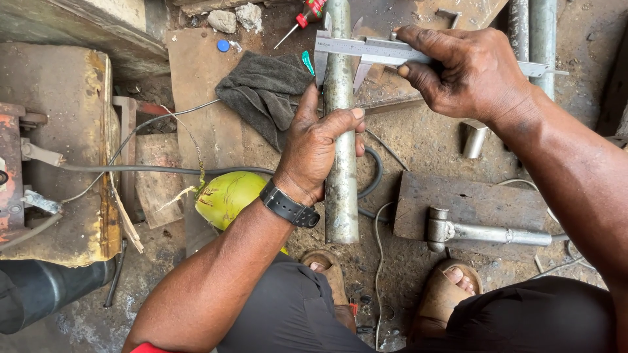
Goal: Measuring metal pipes with a vernier caliper and hammering them on a metal block to adjust their shape or fit.
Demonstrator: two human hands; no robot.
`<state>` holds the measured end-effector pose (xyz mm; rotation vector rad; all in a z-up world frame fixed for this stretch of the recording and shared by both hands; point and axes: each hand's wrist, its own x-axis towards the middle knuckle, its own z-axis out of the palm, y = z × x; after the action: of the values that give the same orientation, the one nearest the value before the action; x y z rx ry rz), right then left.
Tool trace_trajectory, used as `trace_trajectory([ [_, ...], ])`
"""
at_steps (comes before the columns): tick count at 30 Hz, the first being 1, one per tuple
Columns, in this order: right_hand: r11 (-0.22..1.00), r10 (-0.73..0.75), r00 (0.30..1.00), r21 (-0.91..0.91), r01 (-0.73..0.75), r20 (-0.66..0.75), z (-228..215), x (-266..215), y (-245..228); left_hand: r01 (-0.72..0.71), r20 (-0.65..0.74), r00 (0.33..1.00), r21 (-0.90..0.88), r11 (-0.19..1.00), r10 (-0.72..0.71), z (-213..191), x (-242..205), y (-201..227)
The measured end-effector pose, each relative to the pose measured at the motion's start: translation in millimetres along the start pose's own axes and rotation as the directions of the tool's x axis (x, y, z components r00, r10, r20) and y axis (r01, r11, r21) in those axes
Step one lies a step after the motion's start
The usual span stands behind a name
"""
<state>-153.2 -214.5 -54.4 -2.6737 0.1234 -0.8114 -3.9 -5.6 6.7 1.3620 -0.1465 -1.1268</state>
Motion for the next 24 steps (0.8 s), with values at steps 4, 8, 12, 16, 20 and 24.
trace_trajectory([
  [4,1.000,0.010,1.000,0.003,-0.010,0.010,3,-2,2,0.006,-0.005,1.000,-0.012,1.000,-0.006,-1,2,-4],
  [8,1.000,0.019,1.000,0.011,-0.019,0.016,5,-4,4,-0.017,0.015,1.000,0.004,1.000,0.016,1,2,-4],
  [12,0.996,0.079,0.996,0.046,-0.080,0.031,8,-7,5,0.022,-0.010,1.000,-0.037,0.999,-0.022,2,3,-5],
  [16,0.995,0.083,0.996,0.047,-0.084,0.029,7,-8,5,0.014,-0.026,1.000,-0.036,0.999,-0.015,3,4,-6],
  [20,0.996,0.072,0.997,0.061,-0.071,-0.011,9,-9,4,-0.013,0.032,0.999,-0.040,0.999,0.015,1,5,-4],
  [24,0.991,0.063,0.996,0.121,-0.055,-0.061,7,-9,4,-0.010,0.058,0.998,0.004,1.000,0.010,7,-3,5],
])
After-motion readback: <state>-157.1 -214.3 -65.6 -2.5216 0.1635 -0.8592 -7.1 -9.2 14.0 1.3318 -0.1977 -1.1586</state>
